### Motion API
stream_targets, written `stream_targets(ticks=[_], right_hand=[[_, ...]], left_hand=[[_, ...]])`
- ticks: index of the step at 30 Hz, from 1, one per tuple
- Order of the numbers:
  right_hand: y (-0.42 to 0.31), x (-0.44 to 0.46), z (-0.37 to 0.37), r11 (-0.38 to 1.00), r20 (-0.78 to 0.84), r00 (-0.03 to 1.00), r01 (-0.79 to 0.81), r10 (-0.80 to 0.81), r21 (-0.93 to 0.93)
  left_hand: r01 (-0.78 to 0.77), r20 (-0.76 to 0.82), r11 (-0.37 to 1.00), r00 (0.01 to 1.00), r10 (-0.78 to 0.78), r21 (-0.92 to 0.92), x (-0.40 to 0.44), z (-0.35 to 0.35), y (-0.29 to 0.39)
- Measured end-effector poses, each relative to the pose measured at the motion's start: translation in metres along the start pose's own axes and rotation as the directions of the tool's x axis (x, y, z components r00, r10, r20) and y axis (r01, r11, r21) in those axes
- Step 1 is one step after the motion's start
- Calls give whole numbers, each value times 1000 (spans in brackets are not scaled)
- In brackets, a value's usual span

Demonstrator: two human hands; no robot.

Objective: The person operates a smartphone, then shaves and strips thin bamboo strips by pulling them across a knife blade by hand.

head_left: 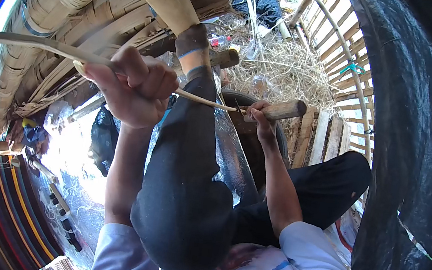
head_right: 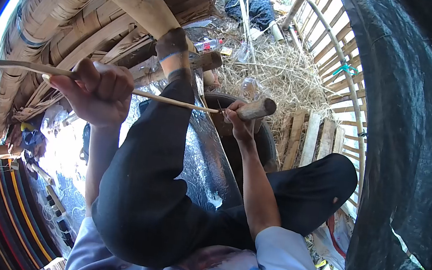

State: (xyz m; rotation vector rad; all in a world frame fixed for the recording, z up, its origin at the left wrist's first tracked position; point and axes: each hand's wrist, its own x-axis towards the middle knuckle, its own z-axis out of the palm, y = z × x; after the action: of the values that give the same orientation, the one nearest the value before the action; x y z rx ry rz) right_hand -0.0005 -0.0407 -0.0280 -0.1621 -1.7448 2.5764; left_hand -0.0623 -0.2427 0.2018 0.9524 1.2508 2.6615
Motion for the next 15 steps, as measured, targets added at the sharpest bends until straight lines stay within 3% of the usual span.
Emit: stream_targets(ticks=[1, 3, 4, 7, 8, 9, 11, 15], right_hand=[[-8, 3, 3, 1000, 1, 1000, 0, 0, 4], [-18, 4, 8, 952, 109, 975, 158, -192, 261], [-31, 4, 14, 928, 152, 949, 221, -275, 300], [-23, 0, 21, 919, 140, 935, 278, -326, 280], [-3, -2, 20, 924, 101, 957, 229, -271, 305], [25, -5, 7, 975, 79, 974, 204, -211, 89], [53, -4, -19, 991, 68, 996, 69, -61, -118], [22, 4, -12, 996, -95, 995, 11, -2, 91]], left_hand=[[1, 1, 1000, 1000, -1, 3, 1, -1, 1], [-16, 20, 1000, 1000, 16, -15, -3, -5, 2], [-33, 11, 999, 999, 33, -7, -5, -9, 3], [-39, 20, 998, 999, 40, -48, -6, -12, 4], [-33, 9, 999, 999, 34, -42, -6, -12, 3], [-42, 17, 998, 999, 42, -44, -5, -10, 2], [5, 5, 1000, 1000, -5, -1, -1, -7, 2], [-48, 27, 999, 998, 48, -18, -4, -14, 5]])
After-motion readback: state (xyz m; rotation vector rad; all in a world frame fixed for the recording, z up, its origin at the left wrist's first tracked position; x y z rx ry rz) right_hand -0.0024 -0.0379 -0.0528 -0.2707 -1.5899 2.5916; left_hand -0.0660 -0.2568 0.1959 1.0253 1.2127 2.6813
